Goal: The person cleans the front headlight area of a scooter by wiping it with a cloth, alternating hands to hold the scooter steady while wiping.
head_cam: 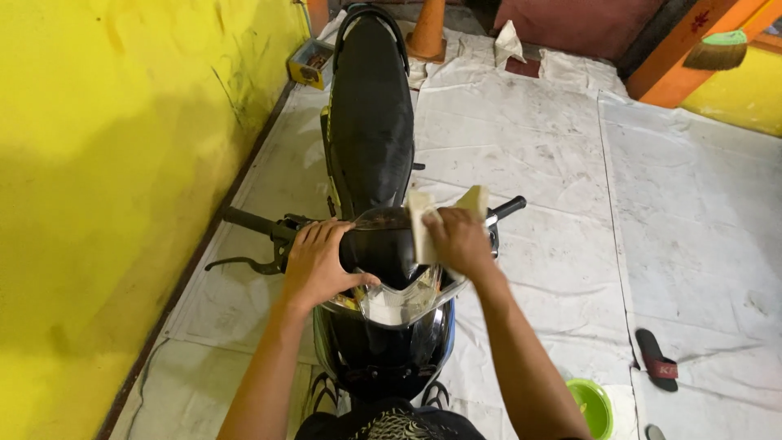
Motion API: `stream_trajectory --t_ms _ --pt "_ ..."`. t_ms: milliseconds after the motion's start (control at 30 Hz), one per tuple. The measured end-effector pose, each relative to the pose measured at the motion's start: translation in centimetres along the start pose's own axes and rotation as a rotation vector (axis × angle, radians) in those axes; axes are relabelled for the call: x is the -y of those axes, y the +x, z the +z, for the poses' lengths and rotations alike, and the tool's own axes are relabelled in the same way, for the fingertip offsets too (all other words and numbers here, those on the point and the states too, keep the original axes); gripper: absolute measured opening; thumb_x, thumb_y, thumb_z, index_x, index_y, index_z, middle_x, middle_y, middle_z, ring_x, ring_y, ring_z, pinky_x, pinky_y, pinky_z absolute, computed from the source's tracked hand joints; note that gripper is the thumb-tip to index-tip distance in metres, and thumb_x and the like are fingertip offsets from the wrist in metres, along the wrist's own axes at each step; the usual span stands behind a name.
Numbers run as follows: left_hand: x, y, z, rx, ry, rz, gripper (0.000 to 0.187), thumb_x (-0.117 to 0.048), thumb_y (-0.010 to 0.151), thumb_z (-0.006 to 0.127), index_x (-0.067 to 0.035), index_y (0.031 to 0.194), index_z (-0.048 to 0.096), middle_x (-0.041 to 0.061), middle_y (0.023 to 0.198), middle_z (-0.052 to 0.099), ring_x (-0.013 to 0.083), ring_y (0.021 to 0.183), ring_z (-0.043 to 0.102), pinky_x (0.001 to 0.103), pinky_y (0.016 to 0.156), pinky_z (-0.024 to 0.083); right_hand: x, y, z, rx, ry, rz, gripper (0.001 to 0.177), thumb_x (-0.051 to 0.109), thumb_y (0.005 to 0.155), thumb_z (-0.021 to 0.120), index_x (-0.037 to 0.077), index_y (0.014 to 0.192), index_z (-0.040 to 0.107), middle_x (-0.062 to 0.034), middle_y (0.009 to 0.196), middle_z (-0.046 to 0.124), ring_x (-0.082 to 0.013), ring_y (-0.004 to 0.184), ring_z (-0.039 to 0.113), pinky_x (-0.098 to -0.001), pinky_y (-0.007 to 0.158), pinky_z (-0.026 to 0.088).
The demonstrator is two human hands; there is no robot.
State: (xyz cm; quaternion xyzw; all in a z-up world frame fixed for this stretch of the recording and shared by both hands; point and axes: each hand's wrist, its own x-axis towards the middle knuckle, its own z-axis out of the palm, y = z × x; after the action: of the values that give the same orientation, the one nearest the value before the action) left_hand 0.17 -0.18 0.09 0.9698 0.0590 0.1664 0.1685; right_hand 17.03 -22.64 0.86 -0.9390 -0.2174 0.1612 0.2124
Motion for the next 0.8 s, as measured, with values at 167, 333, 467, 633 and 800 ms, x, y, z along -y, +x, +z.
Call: stream_trajectory --t_ms 167,333,467,633,800 --pt "-0.1 0.0 -0.2 0.004 -0.001 -0.007 0.12 -0.091 0.049 0.073 -0.006 0.133 0.059 0.015 0.136 0.061 0.0345 0.133 0.051 0.049 0.117 0.031 0.0 -1.8 3.3 -0.272 -0.016 -0.419 0.065 0.052 0.108 0.036 -0.001 0.136 0.062 -0.0242 0.138 0.063 -0.0411 0.135 0.051 -0.0559 0.118 0.03" --pt "-0.3 -0.1 -0.3 -0.011 0.002 0.001 0.119 -0.09 0.05 0.073 -0.005 0.133 0.059 0.016 0.136 0.061 0.0348 0.134 0.051 0.048 0.118 0.032 -1.9 -2.5 0.8 -0.244 0.109 -0.581 0.067 0.053 0.099 0.055 -0.002 0.137 0.062 -0.0273 0.137 0.063 -0.0451 0.132 0.049 -0.057 0.11 0.03" --pt "-0.8 0.1 -0.7 -0.003 -0.007 -0.012 0.12 -0.09 0.052 0.073 -0.005 0.135 0.057 0.017 0.139 0.059 0.0351 0.135 0.049 0.049 0.119 0.03 -2.0 -2.1 -0.8 0.002 0.256 -0.04 0.06 0.055 0.098 0.055 0.009 0.134 0.069 -0.0186 0.122 0.073 -0.0399 0.11 0.073 -0.0537 0.102 0.058" --pt "-1.1 -0.6 -0.4 0.044 -0.021 -0.033 0.12 -0.086 0.054 0.074 -0.005 0.14 0.052 0.018 0.142 0.055 0.0352 0.138 0.044 0.051 0.12 0.025 -3.0 -2.1 3.5 -0.244 0.111 -0.195 0.054 0.05 0.1 0.05 0.007 0.125 0.071 -0.0141 0.139 0.067 -0.0354 0.137 0.054 -0.057 0.122 0.032" --pt "-3.7 -2.6 -0.1 -0.114 -0.148 -0.086 0.098 -0.069 0.079 0.066 -0.004 0.149 0.046 0.021 0.153 0.047 0.0396 0.147 0.033 0.056 0.123 0.019 -2.3 -5.4 3.6 -0.401 0.041 -0.458 0.07 0.052 0.098 0.058 -0.002 0.142 0.059 -0.0185 0.164 0.036 -0.0408 0.152 0.024 -0.0624 0.12 0.015"
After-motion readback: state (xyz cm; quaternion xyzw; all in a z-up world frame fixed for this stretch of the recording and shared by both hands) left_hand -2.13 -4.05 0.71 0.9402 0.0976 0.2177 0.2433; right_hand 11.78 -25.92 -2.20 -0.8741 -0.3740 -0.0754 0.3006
